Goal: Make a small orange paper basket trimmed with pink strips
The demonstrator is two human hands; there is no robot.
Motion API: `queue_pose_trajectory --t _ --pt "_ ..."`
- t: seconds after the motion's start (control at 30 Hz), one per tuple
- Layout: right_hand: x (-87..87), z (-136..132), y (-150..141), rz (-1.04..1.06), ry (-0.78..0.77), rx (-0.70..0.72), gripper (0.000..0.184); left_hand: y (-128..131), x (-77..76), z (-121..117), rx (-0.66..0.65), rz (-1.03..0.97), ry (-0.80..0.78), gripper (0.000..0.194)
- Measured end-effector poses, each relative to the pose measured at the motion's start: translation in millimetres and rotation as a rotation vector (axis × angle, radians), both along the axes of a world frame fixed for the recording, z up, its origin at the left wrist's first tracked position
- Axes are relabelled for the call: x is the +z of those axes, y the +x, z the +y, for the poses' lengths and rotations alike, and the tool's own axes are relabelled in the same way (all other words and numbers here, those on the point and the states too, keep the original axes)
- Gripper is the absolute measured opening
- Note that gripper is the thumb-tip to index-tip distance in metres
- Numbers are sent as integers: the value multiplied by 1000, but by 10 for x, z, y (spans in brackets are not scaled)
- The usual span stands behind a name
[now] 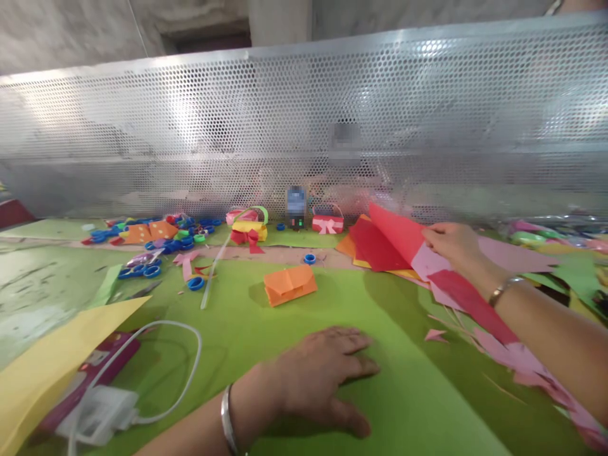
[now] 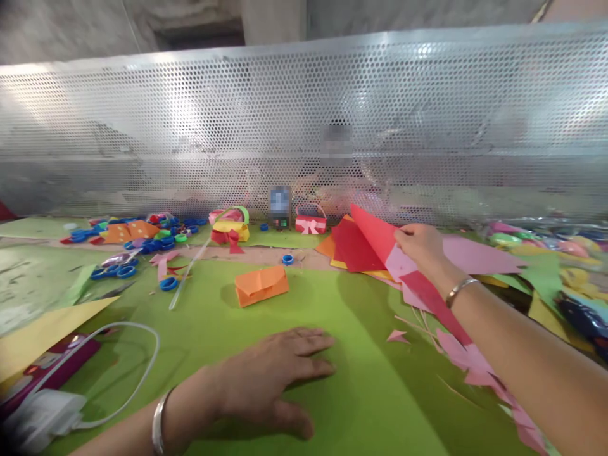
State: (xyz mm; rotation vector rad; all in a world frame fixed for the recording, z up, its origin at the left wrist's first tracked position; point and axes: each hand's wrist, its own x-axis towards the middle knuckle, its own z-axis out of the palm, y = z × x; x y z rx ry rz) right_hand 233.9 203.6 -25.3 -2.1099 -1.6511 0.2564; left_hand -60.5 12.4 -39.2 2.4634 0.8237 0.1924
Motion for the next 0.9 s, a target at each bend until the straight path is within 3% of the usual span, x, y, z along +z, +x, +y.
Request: queue_pose_trajectory --t 0.3,0.63,0.73,0.9 --pt "48 4 -161 50 -17 71 30 8 35 -1 -3 24 -4 67" --pt "-292 -258 -393 -159 -57 467 29 2 49 16 25 42 -46 68" --pt "-327 -274 -428 -160 -49 475 28 12 84 12 44 66 -68 69" --pt "-228 -176 -351 -80 -3 427 29 47 159 2 64 111 -98 70"
